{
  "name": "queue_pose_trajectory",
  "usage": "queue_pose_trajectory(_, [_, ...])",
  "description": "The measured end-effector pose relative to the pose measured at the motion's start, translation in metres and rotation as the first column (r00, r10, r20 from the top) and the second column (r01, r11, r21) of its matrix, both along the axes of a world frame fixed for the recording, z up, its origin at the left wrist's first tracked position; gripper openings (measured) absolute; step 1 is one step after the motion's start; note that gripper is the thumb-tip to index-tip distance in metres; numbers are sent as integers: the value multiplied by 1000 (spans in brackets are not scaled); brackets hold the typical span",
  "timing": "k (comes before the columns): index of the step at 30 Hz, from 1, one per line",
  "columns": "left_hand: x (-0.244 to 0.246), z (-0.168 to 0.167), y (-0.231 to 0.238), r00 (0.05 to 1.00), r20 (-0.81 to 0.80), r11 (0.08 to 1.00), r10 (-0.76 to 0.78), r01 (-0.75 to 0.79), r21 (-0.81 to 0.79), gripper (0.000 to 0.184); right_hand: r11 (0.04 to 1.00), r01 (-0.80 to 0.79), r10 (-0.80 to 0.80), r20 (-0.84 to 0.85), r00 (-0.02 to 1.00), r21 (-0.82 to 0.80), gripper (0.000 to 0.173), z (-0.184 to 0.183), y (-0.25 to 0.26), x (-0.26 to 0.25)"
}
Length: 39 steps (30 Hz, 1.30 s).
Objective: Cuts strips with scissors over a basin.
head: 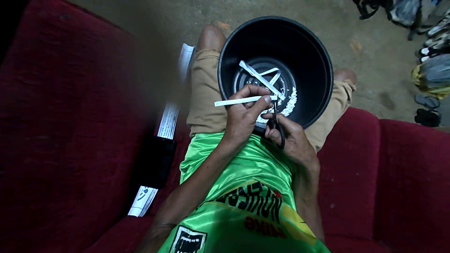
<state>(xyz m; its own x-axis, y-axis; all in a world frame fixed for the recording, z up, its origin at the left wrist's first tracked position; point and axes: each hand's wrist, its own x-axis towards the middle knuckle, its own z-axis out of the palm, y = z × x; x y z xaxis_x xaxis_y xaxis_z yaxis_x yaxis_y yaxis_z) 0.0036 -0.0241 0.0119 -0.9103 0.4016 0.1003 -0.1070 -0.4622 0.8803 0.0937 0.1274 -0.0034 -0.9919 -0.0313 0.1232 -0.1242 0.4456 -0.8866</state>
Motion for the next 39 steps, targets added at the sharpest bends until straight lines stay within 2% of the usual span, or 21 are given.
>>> queue_pose_trajectory(8, [-3,-4,4,999,22,999,27,-27,31,10,1000,-2,3,-16,1000,24,57,0,1,-1])
queue_pose_trajectory(16, [-2,-3,5,999,29,999,20,-21,36,11,998,15,-13,-29,999,68,48,1,0,-3])
queue_pose_trajectory(26, [-2,-2,7,1000,10,1000,15,-16,23,10,998,22,-18,-54,998,59,44,1,0,-4])
queue_pose_trajectory(32, [-2,-3,6,1000,-10,1000,22,-22,20,11,999,39,-38,-57,998,18,34,1,-1,-3])
queue_pose_trajectory(35, [3,2,2,1000,-15,999,7,-8,-36,11,1000,31,-31,-32,999,-3,38,1,0,-2])
queue_pose_trajectory(39, [-3,-3,6,1000,-3,999,30,-30,17,10,1000,-13,13,-6,1000,14,51,0,1,-2])
